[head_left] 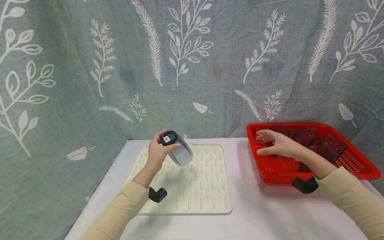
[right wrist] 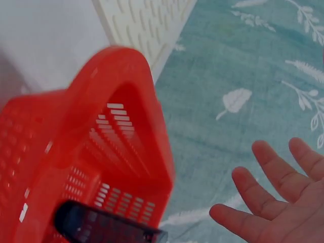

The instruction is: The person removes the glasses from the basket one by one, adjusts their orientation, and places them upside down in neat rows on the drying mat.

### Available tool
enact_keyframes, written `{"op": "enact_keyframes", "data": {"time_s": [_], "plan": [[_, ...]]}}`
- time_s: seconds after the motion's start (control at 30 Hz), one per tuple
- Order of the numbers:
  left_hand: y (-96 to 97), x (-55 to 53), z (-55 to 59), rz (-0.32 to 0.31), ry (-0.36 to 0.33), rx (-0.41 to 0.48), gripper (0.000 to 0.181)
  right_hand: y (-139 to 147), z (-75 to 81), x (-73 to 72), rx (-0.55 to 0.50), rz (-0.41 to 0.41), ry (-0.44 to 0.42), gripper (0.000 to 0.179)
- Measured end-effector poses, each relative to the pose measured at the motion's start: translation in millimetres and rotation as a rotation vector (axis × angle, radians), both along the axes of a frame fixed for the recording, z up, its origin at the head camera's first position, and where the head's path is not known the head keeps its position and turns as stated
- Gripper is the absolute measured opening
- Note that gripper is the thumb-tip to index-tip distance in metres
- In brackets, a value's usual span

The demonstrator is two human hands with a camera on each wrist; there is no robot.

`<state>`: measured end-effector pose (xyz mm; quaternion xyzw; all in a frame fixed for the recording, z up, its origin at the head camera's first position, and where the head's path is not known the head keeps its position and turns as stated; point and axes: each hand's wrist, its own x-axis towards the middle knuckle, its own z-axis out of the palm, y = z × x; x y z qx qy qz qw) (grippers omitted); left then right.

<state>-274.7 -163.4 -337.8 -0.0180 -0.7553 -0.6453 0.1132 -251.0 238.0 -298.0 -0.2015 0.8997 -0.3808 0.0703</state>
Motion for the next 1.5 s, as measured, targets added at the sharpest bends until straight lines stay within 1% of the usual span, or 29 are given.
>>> {"op": "enact_keyframes", "data": {"time_s": [0.13, 0.3, 0.53, 0.7, 0.83, 0.93, 1.27, 1.37, 1.5], "plan": [[-9.6, -4.5, -1.8, 0.025, -0.02, -0.025, 0.071, 6, 2.7, -1.7, 0.024, -0.035, 0.011, 0.069], [-23.0, -11.1, -6.3, 0.053, -0.048, -0.026, 0.073, 12, 4.4, -4.4, 0.081, -0.073, 0.033, 0.071], [-37.1, -20.7, -10.4, 0.074, -0.08, -0.036, 0.074, 24, 1.8, -11.3, 0.132, -0.12, 0.049, 0.074], [-46.3, -26.4, -12.9, 0.096, -0.105, -0.052, 0.075, 31, -1.2, -17.1, 0.147, -0.155, 0.049, 0.079], [-54.1, -31.0, -14.3, 0.116, -0.111, -0.076, 0.077, 36, -3.7, -22.6, 0.142, -0.195, 0.025, 0.088], [-59.5, -35.4, -15.2, 0.146, -0.124, -0.099, 0.077, 39, -5.1, -25.3, 0.132, -0.209, 0.006, 0.091], [-75.9, -50.5, -18.8, 0.243, -0.185, -0.126, 0.08, 47, -11.5, -30.7, 0.136, -0.233, -0.019, 0.092], [-80.3, -53.8, -20.9, 0.266, -0.183, -0.137, 0.08, 50, -15.7, -34.7, 0.138, -0.254, -0.024, 0.093], [-84.0, -59.2, -25.6, 0.283, -0.174, -0.159, 0.079, 55, -21.9, -40.9, 0.158, -0.286, -0.018, 0.094]]}}
